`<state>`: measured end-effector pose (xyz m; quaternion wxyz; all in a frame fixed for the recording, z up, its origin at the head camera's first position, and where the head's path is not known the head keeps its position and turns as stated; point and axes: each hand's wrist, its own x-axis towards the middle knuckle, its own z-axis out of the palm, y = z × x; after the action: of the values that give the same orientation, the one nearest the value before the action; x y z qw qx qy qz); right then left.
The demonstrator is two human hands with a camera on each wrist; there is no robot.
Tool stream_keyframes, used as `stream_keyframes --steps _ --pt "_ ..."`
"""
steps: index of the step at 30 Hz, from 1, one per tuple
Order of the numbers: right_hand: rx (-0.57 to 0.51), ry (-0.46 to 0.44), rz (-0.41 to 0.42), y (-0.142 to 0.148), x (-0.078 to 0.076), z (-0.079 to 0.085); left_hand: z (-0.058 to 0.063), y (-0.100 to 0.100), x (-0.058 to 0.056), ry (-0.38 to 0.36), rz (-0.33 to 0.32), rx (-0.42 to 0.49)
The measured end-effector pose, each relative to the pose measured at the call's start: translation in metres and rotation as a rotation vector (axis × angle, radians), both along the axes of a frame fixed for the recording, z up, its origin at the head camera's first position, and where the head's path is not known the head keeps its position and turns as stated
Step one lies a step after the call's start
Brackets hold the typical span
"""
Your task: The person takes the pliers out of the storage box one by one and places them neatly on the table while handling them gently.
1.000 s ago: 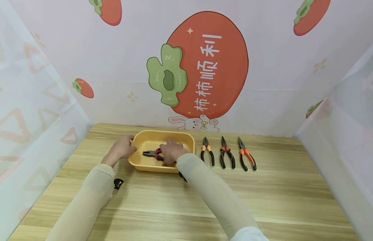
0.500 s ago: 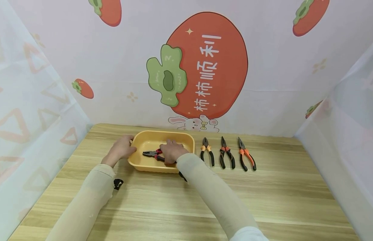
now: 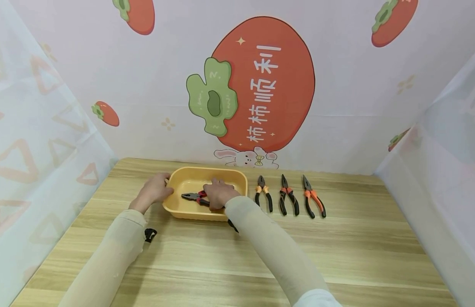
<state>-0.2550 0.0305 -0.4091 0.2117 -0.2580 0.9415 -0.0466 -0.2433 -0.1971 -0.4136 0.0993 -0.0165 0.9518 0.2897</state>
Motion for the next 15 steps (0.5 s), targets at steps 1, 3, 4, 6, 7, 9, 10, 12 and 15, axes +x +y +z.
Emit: stream_keyframes --steps 1,3,4,6,7,9,10,12,15 --pt "0.002 0.003 0.003 0.0 -0.0002 -0.0001 -0.0002 -0.0001 0.0 0.002 -0.001 0.0" --pt "0.002 0.007 0.007 0.0 -0.0004 -0.0001 -0.0004 -0.0001 0.0 0.004 -0.002 -0.001" --pt "0.002 0.009 0.009 0.0 -0.0005 -0.0002 -0.0006 -0.0001 0.0 0.005 -0.003 -0.002" --pt "0.0 0.012 0.012 0.0002 -0.0007 -0.0005 -0.0006 0.0 0.0001 0.006 -0.004 -0.003" --pt "0.0 0.013 0.013 0.0003 -0.0006 -0.0006 -0.0006 -0.0001 0.0001 0.006 -0.004 -0.003" --pt "-0.002 0.016 0.015 0.0006 -0.0006 -0.001 -0.0008 0.0 0.0001 0.006 -0.006 -0.001" --pt "-0.005 0.017 0.015 0.0007 -0.0007 -0.0012 -0.0008 -0.0001 0.0 0.007 -0.007 0.0" --pt "-0.007 0.019 0.016 0.0011 -0.0009 -0.0018 -0.0009 -0.0002 -0.0001 0.009 -0.009 0.001" --pt "-0.01 0.027 0.023 0.0018 -0.0015 -0.0025 -0.0008 -0.0002 0.0 0.008 -0.009 0.003"
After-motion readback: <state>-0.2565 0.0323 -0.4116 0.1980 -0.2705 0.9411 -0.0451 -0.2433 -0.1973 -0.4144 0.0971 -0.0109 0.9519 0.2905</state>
